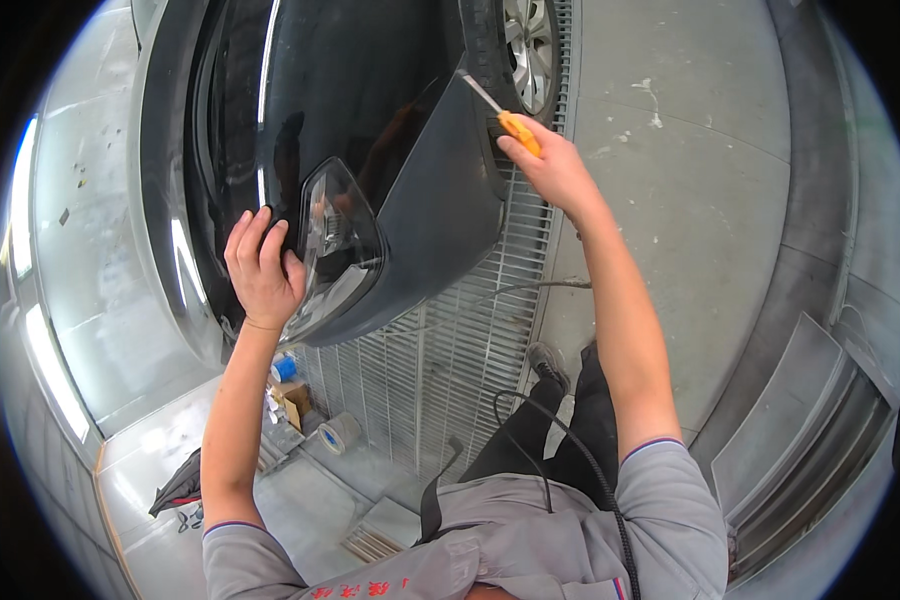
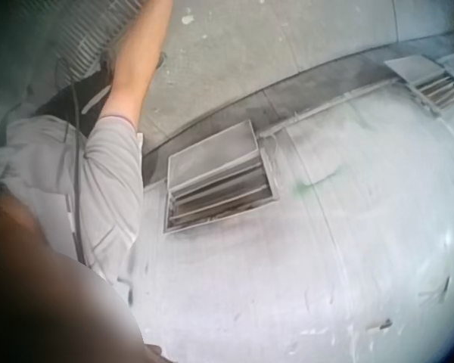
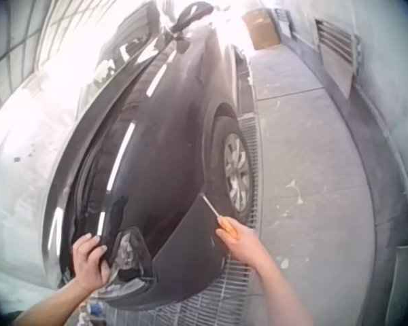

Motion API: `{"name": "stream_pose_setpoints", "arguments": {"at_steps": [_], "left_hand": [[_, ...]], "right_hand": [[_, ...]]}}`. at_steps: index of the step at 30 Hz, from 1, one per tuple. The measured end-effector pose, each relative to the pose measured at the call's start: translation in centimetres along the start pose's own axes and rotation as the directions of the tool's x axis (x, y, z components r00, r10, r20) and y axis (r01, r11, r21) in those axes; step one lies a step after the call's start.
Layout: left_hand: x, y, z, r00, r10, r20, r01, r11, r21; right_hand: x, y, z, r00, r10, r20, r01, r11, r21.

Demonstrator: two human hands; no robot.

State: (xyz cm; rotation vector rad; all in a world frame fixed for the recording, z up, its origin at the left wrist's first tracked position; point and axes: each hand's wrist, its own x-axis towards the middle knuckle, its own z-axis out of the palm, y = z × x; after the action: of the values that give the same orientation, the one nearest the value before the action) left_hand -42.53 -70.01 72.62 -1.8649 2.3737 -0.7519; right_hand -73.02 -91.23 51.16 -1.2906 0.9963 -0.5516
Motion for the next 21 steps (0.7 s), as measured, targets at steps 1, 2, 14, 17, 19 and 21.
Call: {"name": "stream_pose_setpoints", "arguments": {"at_steps": [1,2,14,17,19,21], "left_hand": [[-0.1,0.0,-0.1,1.0,-0.002,0.002,0.002,1.0,0.003],[-0.1,0.0,-0.2,1.0,-0.003,0.003,0.003,1.0,0.006],[-0.6,0.0,0.3,1.0,0.01,0.0,-0.01,0.999,0.044],[-0.5,0.4,0.6,1.0,0.009,-0.021,-0.008,0.999,0.052],[-0.3,0.3,0.5,0.999,0.011,-0.032,-0.01,0.999,0.041],[-0.3,0.6,0.6,0.999,0.015,-0.046,-0.013,0.999,0.049]], "right_hand": [[-0.3,0.2,-0.2,0.999,0.036,-0.026,-0.036,0.999,0.013],[-0.6,0.4,-0.5,0.996,0.072,-0.052,-0.071,0.997,0.028],[-5.2,5.8,0.7,0.995,0.008,0.096,-0.007,1.0,-0.01],[-6.0,6.5,0.6,0.994,0.003,0.107,0.001,0.999,-0.041],[-6.9,7.4,1.2,0.968,-0.102,0.23,0.122,0.99,-0.077],[-8.6,7.2,1.8,0.976,-0.054,0.211,0.064,0.997,-0.041]]}}
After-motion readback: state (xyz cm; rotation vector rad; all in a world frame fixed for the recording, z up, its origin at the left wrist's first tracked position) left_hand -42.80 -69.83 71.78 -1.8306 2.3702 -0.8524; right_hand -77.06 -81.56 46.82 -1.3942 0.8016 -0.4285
